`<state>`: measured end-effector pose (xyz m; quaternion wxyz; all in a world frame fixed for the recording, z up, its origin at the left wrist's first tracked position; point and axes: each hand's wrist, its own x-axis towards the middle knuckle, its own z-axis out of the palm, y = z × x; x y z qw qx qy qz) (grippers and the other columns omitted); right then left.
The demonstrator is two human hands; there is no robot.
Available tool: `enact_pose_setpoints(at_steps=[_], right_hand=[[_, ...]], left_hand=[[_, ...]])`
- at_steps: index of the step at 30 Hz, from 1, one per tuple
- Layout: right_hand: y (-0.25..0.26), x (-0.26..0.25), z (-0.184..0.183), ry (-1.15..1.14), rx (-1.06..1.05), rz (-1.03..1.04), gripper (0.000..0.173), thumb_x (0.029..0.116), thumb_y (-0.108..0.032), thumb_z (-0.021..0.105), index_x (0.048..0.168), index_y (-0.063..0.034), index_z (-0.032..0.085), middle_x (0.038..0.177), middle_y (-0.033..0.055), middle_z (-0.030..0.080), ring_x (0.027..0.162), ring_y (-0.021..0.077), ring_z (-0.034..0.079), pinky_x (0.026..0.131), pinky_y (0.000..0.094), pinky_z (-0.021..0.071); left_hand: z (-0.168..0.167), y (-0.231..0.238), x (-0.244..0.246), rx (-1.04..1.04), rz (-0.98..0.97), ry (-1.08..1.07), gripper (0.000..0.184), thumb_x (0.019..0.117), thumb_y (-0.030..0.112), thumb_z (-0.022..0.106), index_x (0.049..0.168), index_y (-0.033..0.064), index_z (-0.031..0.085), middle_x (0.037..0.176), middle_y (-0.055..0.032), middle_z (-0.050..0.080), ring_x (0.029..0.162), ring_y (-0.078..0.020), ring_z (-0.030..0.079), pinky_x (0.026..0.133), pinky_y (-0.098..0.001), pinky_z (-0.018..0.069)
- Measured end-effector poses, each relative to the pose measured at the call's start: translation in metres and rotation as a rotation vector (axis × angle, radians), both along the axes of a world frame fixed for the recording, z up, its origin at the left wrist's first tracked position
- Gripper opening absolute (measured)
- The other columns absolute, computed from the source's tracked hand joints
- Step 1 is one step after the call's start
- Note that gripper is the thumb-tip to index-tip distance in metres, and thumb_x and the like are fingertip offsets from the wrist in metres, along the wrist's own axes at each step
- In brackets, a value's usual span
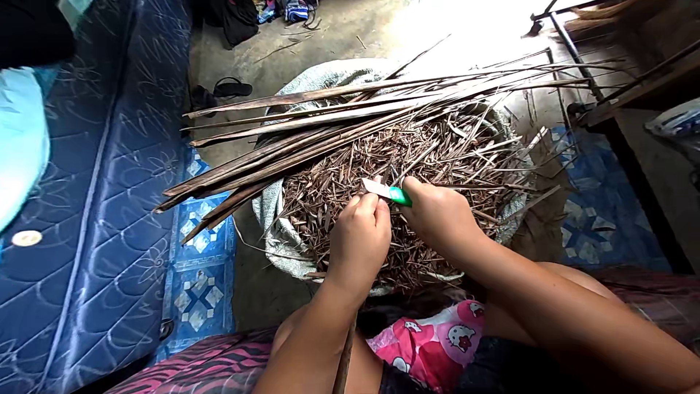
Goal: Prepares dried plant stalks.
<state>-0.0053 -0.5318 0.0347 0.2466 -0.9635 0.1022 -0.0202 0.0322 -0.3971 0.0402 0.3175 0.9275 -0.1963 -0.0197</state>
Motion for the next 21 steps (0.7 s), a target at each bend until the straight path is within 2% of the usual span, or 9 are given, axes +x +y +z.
enact_pose_setpoints(at_steps=[1,3,5,9,14,17,18,20,21], right_hand=[[-0.005,0.002,0.0,0.018,-0.012,-0.018,0.011,0.0962,-0.011,0.066,0.091,-0.0018,0.064,0.069,0.016,0.065,0.067,0.0379,0.07,0.055,0.0533,0.0522],[-0.012,0.004,0.0,0.014,-0.051,-0.054,0.009,0.0951,-0.008,0.067,0.092,-0.0013,0.064,0.07,0.0169,0.065,0.067,0.0391,0.07,0.055,0.0534,0.0521],[-0.013,0.005,0.0,-0.032,-0.098,-0.082,0.009,0.0924,-0.006,0.069,0.089,-0.0011,0.063,0.069,0.0166,0.064,0.065,0.0383,0.069,0.052,0.0515,0.0508],[-0.012,0.005,-0.004,-0.092,-0.15,-0.103,0.009,0.0896,-0.005,0.071,0.088,-0.0021,0.062,0.067,0.0154,0.062,0.063,0.0369,0.068,0.05,0.0496,0.0493],[-0.032,0.013,0.0,-0.063,-0.103,-0.186,0.008,0.098,-0.008,0.063,0.098,0.0001,0.063,0.074,0.0209,0.065,0.068,0.0439,0.069,0.054,0.0579,0.0509],[-0.028,0.01,0.008,-0.102,-0.009,-0.153,0.008,0.0966,-0.008,0.065,0.097,0.0,0.063,0.072,0.0189,0.064,0.066,0.0412,0.067,0.054,0.0578,0.0507],[-0.02,0.006,0.008,-0.098,0.042,-0.101,0.009,0.0957,-0.01,0.066,0.095,-0.0009,0.064,0.069,0.0168,0.063,0.064,0.0387,0.067,0.054,0.0564,0.0509],[-0.003,-0.003,0.008,-0.02,0.151,0.02,0.012,0.0951,-0.013,0.065,0.091,-0.0024,0.064,0.068,0.0138,0.062,0.065,0.0345,0.067,0.056,0.053,0.0513],[0.004,-0.006,0.008,0.028,0.178,0.061,0.013,0.0963,-0.014,0.063,0.091,-0.0023,0.065,0.069,0.0139,0.063,0.068,0.0339,0.068,0.059,0.0521,0.0518]], left_hand=[[0.0,0.001,0.001,0.001,-0.004,0.0,0.026,0.1033,0.016,0.052,0.094,0.0012,0.072,0.083,-0.0086,0.065,0.071,-0.0177,0.063,0.064,-0.0356,0.0515],[0.004,0.002,0.001,-0.006,-0.011,0.01,0.032,0.105,0.017,0.052,0.118,-0.0023,0.073,0.095,-0.0144,0.073,0.08,-0.0215,0.069,0.073,-0.0395,0.0567],[0.005,0.001,0.0,-0.019,-0.007,-0.003,0.035,0.1049,0.018,0.051,0.126,-0.0019,0.07,0.101,-0.0155,0.074,0.083,-0.0218,0.07,0.075,-0.0389,0.057],[0.004,0.002,-0.001,-0.034,-0.01,-0.004,0.035,0.1051,0.019,0.051,0.128,-0.0004,0.07,0.099,-0.0134,0.074,0.08,-0.0193,0.069,0.072,-0.0364,0.0566],[0.006,0.005,0.001,-0.061,0.003,0.006,0.038,0.1048,0.019,0.05,0.136,0.007,0.067,0.088,-0.0075,0.072,0.069,-0.0116,0.062,0.064,-0.0284,0.0522],[0.005,0.005,0.001,-0.066,-0.003,-0.001,0.036,0.1045,0.019,0.05,0.134,0.0078,0.068,0.086,-0.0064,0.071,0.068,-0.0112,0.062,0.064,-0.0281,0.0521],[0.004,0.004,0.0,-0.069,-0.003,-0.011,0.034,0.1034,0.017,0.051,0.129,0.0064,0.071,0.089,-0.0074,0.072,0.072,-0.0127,0.064,0.066,-0.0296,0.0528],[0.005,0.003,-0.001,-0.069,-0.004,-0.014,0.03,0.1001,0.012,0.052,0.116,0.0029,0.075,0.111,-0.0109,0.076,0.094,-0.0174,0.073,0.081,-0.0344,0.0565],[0.005,0.003,-0.001,-0.064,-0.009,-0.007,0.034,0.0991,0.01,0.05,0.123,0.0024,0.074,0.117,-0.0123,0.075,0.102,-0.0203,0.073,0.087,-0.0366,0.0561]])
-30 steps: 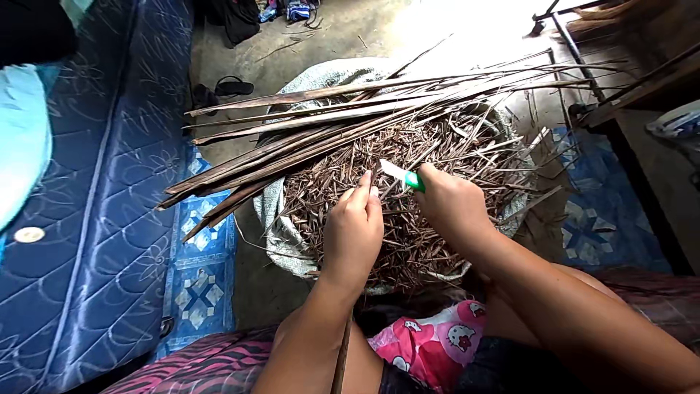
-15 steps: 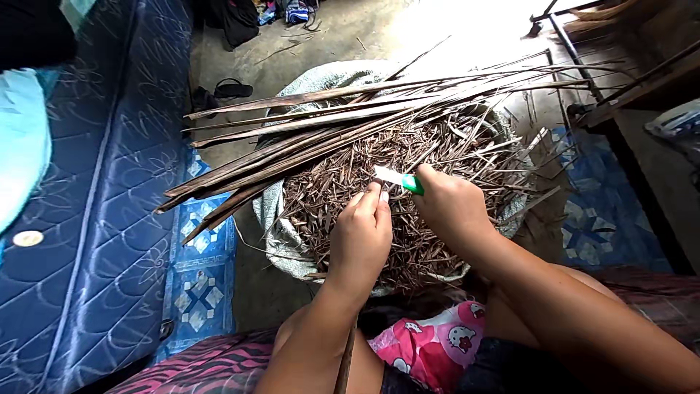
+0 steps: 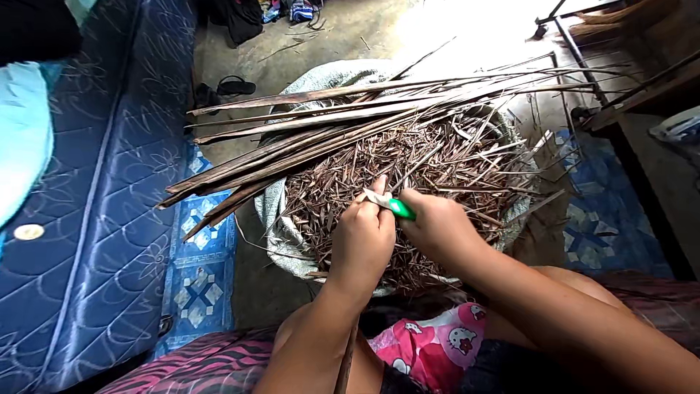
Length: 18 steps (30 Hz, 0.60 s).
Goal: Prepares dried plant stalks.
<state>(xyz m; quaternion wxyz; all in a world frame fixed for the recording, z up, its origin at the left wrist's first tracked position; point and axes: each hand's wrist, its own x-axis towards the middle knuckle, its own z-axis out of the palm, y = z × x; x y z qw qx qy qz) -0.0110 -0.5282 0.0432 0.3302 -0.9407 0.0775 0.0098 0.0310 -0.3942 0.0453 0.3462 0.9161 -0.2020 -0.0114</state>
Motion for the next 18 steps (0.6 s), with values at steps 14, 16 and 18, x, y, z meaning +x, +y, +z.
enact_pose_setpoints(at_steps=[14,16,18], right_hand=[[-0.005,0.01,-0.017,0.025,-0.175,-0.09,0.009,0.0967,-0.01,0.064,0.093,-0.0014,0.064,0.072,0.0172,0.066,0.07,0.0391,0.07,0.057,0.0538,0.0526],[-0.015,0.017,-0.016,0.087,-0.184,-0.127,0.011,0.1001,-0.012,0.063,0.098,-0.0017,0.064,0.076,0.0187,0.067,0.074,0.0412,0.071,0.06,0.0564,0.0532],[-0.021,0.02,-0.016,0.068,-0.206,-0.161,0.008,0.0986,-0.011,0.063,0.098,-0.0021,0.064,0.076,0.0183,0.067,0.073,0.0411,0.07,0.058,0.0561,0.0526]], left_hand=[[-0.005,-0.003,0.004,0.083,0.026,0.078,0.026,0.1047,0.017,0.052,0.103,0.0008,0.072,0.09,-0.0115,0.068,0.078,-0.0216,0.066,0.07,-0.0407,0.0537],[-0.002,0.0,0.005,0.075,0.011,0.091,0.034,0.1062,0.018,0.052,0.128,-0.0008,0.07,0.106,-0.0155,0.074,0.087,-0.023,0.071,0.079,-0.042,0.0574],[-0.003,-0.001,0.005,0.053,0.009,0.072,0.036,0.106,0.019,0.051,0.134,0.0019,0.067,0.105,-0.0138,0.074,0.081,-0.0191,0.069,0.075,-0.037,0.0569]])
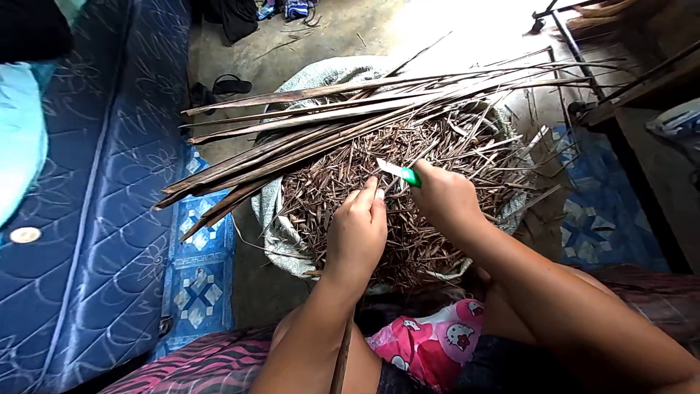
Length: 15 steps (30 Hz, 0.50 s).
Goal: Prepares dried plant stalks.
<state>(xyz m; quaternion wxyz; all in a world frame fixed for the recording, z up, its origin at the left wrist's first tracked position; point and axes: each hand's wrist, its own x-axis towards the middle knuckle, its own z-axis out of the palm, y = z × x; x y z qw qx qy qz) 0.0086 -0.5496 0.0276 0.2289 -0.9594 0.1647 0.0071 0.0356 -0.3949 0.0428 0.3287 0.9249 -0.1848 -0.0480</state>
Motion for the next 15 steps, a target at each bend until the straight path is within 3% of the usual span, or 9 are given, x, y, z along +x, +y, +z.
enact_pose_setpoints(at_steps=[5,10,11,13,15], right_hand=[[0.0,0.0,-0.007,-0.158,-0.104,-0.01,0.006,0.0935,-0.006,0.067,0.093,-0.0014,0.063,0.071,0.0188,0.065,0.067,0.0416,0.069,0.052,0.0542,0.0504],[-0.031,0.015,0.001,-0.024,-0.052,-0.183,0.018,0.1031,-0.015,0.057,0.104,0.002,0.063,0.086,0.0261,0.069,0.083,0.0497,0.07,0.064,0.0655,0.0507],[-0.034,0.016,0.005,-0.024,-0.029,-0.204,0.022,0.1041,-0.02,0.057,0.103,0.0014,0.062,0.086,0.025,0.068,0.082,0.0483,0.069,0.064,0.0646,0.0499],[-0.029,0.009,0.01,-0.081,0.056,-0.14,0.039,0.1052,-0.04,0.056,0.1,-0.002,0.06,0.074,0.0184,0.061,0.069,0.0405,0.064,0.056,0.0584,0.047],[-0.019,-0.001,0.013,-0.127,0.191,-0.028,0.052,0.1034,-0.058,0.044,0.106,-0.0082,0.061,0.069,0.0081,0.056,0.061,0.029,0.059,0.052,0.0504,0.0452]], left_hand=[[0.003,0.002,0.0,-0.019,0.007,0.018,0.037,0.1065,0.019,0.05,0.136,0.0044,0.066,0.097,-0.0105,0.073,0.071,-0.0135,0.063,0.067,-0.031,0.0534],[0.007,0.006,0.0,-0.057,0.011,0.02,0.037,0.1052,0.019,0.051,0.138,0.0086,0.066,0.086,-0.0052,0.07,0.066,-0.0094,0.059,0.063,-0.0263,0.0504],[0.007,0.006,0.0,-0.069,0.012,0.017,0.037,0.105,0.019,0.051,0.138,0.0086,0.066,0.087,-0.0055,0.07,0.066,-0.0092,0.059,0.063,-0.0262,0.05],[0.007,0.006,0.0,-0.083,0.009,0.014,0.037,0.1047,0.019,0.052,0.137,0.0086,0.067,0.089,-0.0058,0.071,0.068,-0.0091,0.061,0.065,-0.0267,0.0515],[0.007,0.006,0.001,-0.091,0.004,0.032,0.035,0.1046,0.02,0.053,0.134,0.0081,0.068,0.097,-0.0067,0.074,0.074,-0.0094,0.065,0.07,-0.0282,0.0546]])
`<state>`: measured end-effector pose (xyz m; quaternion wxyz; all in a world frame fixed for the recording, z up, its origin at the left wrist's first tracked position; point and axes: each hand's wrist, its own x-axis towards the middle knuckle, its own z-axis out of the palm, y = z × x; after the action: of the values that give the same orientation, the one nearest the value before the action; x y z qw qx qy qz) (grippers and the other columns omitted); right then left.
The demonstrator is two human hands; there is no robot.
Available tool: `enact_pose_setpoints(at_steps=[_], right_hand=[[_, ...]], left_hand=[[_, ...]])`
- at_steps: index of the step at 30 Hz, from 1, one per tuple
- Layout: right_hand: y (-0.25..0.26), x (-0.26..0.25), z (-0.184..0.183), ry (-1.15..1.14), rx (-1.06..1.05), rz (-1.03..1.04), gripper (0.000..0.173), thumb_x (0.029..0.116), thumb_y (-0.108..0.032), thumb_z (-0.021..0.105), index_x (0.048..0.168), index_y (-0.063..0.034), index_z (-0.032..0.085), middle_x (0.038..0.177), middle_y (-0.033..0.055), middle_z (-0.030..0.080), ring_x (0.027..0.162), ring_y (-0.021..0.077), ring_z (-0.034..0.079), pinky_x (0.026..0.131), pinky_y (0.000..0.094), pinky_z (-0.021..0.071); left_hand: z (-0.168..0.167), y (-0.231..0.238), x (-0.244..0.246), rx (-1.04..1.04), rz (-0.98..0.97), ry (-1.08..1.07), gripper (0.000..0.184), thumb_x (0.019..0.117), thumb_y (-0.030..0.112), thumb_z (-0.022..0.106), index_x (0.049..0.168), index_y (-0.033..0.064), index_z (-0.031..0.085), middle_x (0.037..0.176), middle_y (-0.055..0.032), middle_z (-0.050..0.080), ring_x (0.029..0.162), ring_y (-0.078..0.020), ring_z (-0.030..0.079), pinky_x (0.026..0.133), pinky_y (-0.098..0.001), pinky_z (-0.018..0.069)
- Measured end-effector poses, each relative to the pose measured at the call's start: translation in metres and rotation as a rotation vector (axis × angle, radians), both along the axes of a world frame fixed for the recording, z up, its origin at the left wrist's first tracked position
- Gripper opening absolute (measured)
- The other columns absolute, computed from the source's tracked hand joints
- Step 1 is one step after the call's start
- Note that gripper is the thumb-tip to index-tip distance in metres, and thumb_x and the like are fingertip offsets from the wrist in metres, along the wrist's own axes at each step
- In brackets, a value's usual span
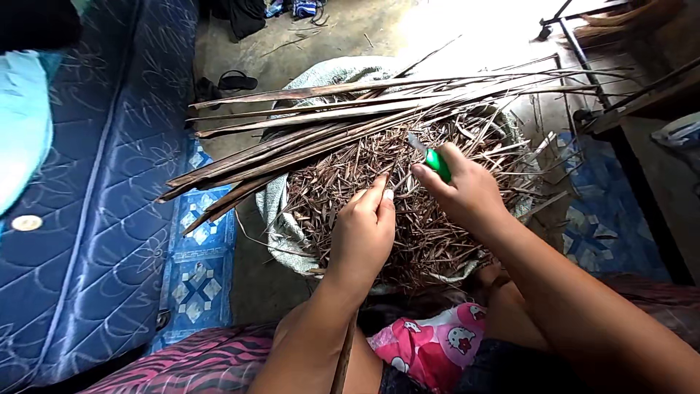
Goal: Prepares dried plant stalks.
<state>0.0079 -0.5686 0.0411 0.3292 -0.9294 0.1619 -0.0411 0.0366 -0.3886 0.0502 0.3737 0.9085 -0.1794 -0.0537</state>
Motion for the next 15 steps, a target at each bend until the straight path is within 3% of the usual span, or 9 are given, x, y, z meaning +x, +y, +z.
enact_pose_setpoints(at_steps=[2,6,8,9,15], right_hand=[[0.005,-0.007,0.003,-0.041,0.122,0.135,0.055,0.1066,-0.058,0.031,0.117,-0.0128,0.061,0.073,0.0009,0.055,0.062,0.0183,0.056,0.054,0.043,0.046],[0.003,-0.015,0.007,0.06,0.287,0.353,0.042,0.1093,-0.042,0.042,0.139,-0.0156,0.056,0.091,0.0014,0.064,0.076,0.0131,0.062,0.069,0.0399,0.0532],[0.003,-0.016,0.006,0.086,0.376,0.369,0.04,0.1077,-0.04,0.048,0.139,-0.0175,0.06,0.084,-0.0018,0.064,0.07,0.0074,0.058,0.065,0.0322,0.051],[0.004,-0.017,0.007,0.111,0.426,0.366,0.039,0.1072,-0.04,0.05,0.138,-0.0184,0.062,0.08,-0.0043,0.062,0.066,0.0038,0.055,0.062,0.0272,0.0484],[0.005,-0.012,0.009,0.208,0.782,0.278,0.029,0.1079,-0.025,0.053,0.128,-0.0128,0.069,0.07,-0.0051,0.057,0.054,0.0001,0.046,0.05,0.0162,0.0367]], left_hand=[[0.001,0.001,-0.001,-0.021,0.006,0.024,0.032,0.1049,0.023,0.053,0.126,0.0083,0.072,0.098,-0.0035,0.074,0.073,-0.0052,0.063,0.069,-0.0249,0.0526],[0.003,0.005,0.001,-0.039,0.018,0.068,0.03,0.1049,0.022,0.051,0.117,0.0069,0.073,0.085,0.0002,0.068,0.066,-0.0028,0.058,0.063,-0.0223,0.0492],[0.0,0.003,0.0,-0.023,0.026,0.013,0.025,0.1028,0.019,0.052,0.085,0.0075,0.065,0.073,0.0016,0.056,0.062,-0.0037,0.05,0.058,-0.0222,0.0427],[-0.001,0.003,-0.001,-0.016,0.023,-0.007,0.027,0.1021,0.018,0.053,0.078,0.0079,0.062,0.072,0.0016,0.053,0.062,-0.0039,0.05,0.057,-0.0217,0.042],[-0.002,0.001,-0.002,0.005,0.003,-0.058,0.029,0.1014,0.014,0.052,0.076,0.0052,0.06,0.073,-0.0014,0.052,0.064,-0.0074,0.05,0.058,-0.0232,0.0423]])
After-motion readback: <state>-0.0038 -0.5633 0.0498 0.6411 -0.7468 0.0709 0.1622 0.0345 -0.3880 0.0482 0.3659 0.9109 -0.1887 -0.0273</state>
